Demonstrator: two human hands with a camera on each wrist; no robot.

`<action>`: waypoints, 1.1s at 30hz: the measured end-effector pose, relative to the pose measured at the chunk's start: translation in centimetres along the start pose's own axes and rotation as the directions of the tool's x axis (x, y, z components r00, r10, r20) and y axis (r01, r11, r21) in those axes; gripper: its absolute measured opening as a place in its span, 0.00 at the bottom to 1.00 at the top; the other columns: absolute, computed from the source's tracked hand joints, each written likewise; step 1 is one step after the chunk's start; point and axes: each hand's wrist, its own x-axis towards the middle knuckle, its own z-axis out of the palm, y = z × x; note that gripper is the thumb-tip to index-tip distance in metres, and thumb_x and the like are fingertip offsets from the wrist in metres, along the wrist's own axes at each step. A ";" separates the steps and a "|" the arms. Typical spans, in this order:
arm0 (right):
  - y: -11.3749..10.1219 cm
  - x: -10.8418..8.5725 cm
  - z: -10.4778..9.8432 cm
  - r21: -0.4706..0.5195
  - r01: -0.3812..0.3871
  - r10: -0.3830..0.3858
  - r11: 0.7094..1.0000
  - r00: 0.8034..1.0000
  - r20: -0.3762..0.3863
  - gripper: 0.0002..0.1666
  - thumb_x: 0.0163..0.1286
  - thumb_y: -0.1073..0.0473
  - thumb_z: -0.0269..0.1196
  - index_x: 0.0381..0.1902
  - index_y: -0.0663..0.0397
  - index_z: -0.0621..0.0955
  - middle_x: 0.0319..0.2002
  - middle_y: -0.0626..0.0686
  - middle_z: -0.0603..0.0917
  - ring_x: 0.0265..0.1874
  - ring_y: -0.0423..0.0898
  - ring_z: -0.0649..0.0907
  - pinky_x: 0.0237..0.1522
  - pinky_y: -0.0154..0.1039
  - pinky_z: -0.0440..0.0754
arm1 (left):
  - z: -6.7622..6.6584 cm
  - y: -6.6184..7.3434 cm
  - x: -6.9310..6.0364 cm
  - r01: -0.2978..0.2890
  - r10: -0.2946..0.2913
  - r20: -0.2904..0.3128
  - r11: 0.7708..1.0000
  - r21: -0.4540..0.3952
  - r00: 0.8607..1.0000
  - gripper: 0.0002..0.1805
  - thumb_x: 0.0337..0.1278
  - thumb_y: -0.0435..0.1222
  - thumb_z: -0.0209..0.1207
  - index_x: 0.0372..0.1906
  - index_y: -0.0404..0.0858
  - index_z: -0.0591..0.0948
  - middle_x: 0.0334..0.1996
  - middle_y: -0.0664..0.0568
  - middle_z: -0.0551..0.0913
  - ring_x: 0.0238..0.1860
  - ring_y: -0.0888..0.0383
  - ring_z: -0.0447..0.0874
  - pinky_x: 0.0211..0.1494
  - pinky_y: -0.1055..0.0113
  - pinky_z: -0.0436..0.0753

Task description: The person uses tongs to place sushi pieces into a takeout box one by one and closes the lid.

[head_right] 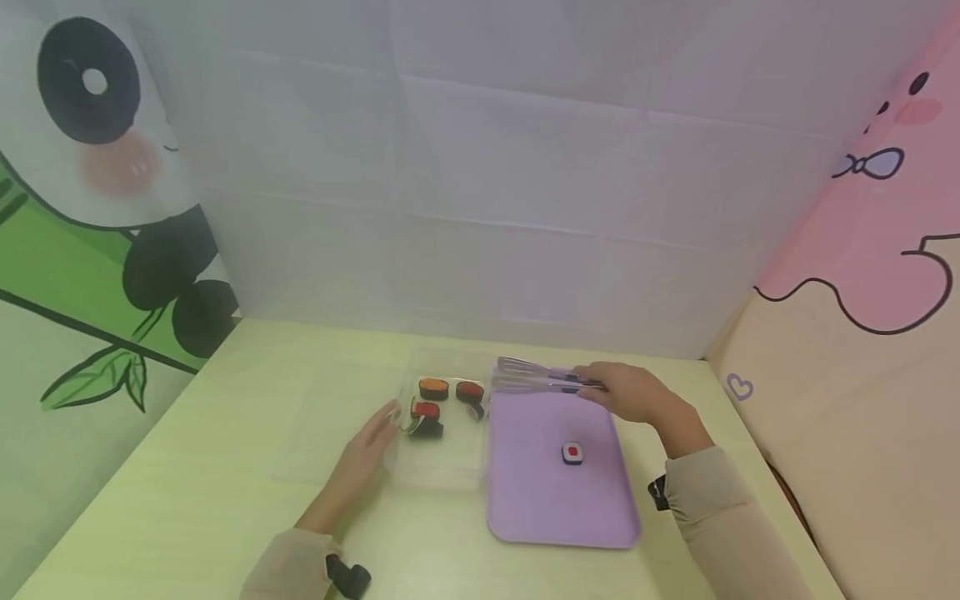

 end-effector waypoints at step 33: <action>5.3 -8.8 3.3 -0.004 0.053 -0.053 0.999 0.996 0.065 0.20 0.69 0.51 0.63 0.52 0.59 0.83 0.43 0.50 0.85 0.41 0.47 0.83 0.39 0.49 0.82 | -0.2 0.4 -0.2 0.026 -0.026 -0.001 1.000 -0.013 1.000 0.29 0.76 0.49 0.44 0.75 0.46 0.61 0.70 0.40 0.63 0.69 0.38 0.60 0.69 0.41 0.58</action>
